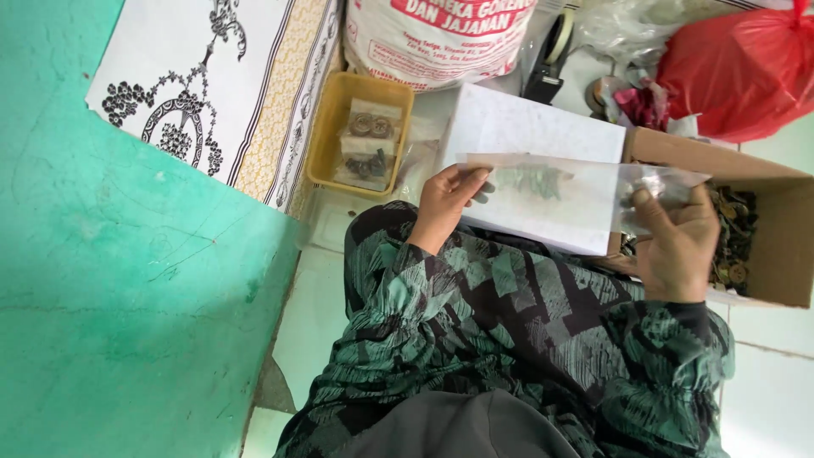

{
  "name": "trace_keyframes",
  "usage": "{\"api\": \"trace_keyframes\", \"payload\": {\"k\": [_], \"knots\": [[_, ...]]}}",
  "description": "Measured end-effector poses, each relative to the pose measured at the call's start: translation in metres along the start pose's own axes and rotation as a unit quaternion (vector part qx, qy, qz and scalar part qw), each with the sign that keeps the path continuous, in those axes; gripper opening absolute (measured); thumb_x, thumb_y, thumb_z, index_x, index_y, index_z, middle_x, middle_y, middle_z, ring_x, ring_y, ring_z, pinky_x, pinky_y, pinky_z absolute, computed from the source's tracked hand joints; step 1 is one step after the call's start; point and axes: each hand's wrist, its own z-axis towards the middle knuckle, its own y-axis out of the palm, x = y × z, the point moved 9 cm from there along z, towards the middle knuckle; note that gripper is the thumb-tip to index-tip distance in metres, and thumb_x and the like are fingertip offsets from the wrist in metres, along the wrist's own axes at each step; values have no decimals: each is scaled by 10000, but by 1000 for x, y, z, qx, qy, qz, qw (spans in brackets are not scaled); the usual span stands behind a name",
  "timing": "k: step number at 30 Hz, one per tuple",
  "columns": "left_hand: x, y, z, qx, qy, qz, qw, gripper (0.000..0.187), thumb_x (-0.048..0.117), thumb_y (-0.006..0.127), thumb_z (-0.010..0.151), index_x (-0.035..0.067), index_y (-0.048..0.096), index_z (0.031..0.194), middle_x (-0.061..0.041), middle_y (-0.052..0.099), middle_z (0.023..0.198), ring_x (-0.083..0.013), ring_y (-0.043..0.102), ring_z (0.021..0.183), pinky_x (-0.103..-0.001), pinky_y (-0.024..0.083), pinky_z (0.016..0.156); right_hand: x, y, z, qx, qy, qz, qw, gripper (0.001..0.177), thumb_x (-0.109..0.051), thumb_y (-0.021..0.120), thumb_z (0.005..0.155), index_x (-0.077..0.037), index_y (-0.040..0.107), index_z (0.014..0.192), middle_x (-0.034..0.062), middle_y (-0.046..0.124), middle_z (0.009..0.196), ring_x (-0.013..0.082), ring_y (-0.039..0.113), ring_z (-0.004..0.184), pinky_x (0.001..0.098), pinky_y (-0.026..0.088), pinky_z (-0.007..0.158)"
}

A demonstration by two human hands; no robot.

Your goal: Sorting small metal hardware components from a large box into individual plastic bags on the floor.

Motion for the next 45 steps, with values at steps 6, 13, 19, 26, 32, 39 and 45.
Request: {"api": "trace_keyframes", "payload": {"k": [6, 13, 19, 26, 32, 39, 45], "knots": [[18, 6, -54, 11, 66, 167, 984, 278, 377, 707, 1038, 112, 789, 1065, -114, 787, 902, -100, 730, 825, -264, 558, 727, 60, -49, -73, 58, 41, 39, 997, 84, -97, 647, 1079, -46, 658, 1145, 42, 689, 1003, 163, 739, 942, 358, 658, 839], [87, 44, -126, 3, 110, 209, 972, 479, 349, 593, 1092, 127, 650, 671, 13, 478, 491, -36, 358, 466, -213, 355, 548, 112, -97, -111, 67, 69, 66, 993, 193, -155, 599, 1131, -24, 669, 1008, 101, 719, 926, 200, 740, 926, 392, 623, 894], [99, 28, -155, 63, 94, 244, 963, 275, 317, 661, 1057, 102, 766, 921, 4, 607, 664, -63, 510, 718, -302, 476, 756, 94, -75, -125, 36, 81, 86, 992, 210, -176, 599, 1120, -49, 690, 979, 21, 673, 813, 123, 700, 783, 290, 612, 779], [96, 21, -169, 76, 78, 222, 969, 319, 301, 571, 1111, 110, 682, 880, 16, 452, 625, -82, 392, 653, -322, 442, 757, 96, -64, -131, -22, 97, 89, 991, 194, -136, 644, 1081, -16, 686, 934, 99, 677, 786, 175, 689, 745, 334, 600, 716], [80, 18, -167, 83, 76, 206, 972, 334, 300, 559, 1118, 111, 656, 860, 13, 453, 613, -77, 401, 606, -315, 446, 687, 104, -69, -135, -19, 90, 104, 990, 198, -139, 714, 1023, -44, 638, 866, 38, 626, 744, 112, 654, 711, 272, 587, 677], [80, 35, -161, 95, 68, 222, 968, 326, 298, 555, 1118, 113, 621, 857, -13, 468, 569, -90, 433, 519, -279, 428, 570, 160, -103, -130, -2, 105, 135, 985, 270, -216, 644, 1082, -62, 660, 860, 45, 662, 747, 150, 706, 712, 297, 598, 695], [60, 30, -139, 101, 61, 247, 962, 333, 314, 564, 1114, 132, 625, 842, -22, 493, 561, -92, 422, 462, -263, 409, 508, 115, -86, -131, -3, 119, 137, 983, 155, -155, 627, 1075, -56, 663, 962, 44, 690, 806, 149, 720, 754, 304, 608, 729]]}}
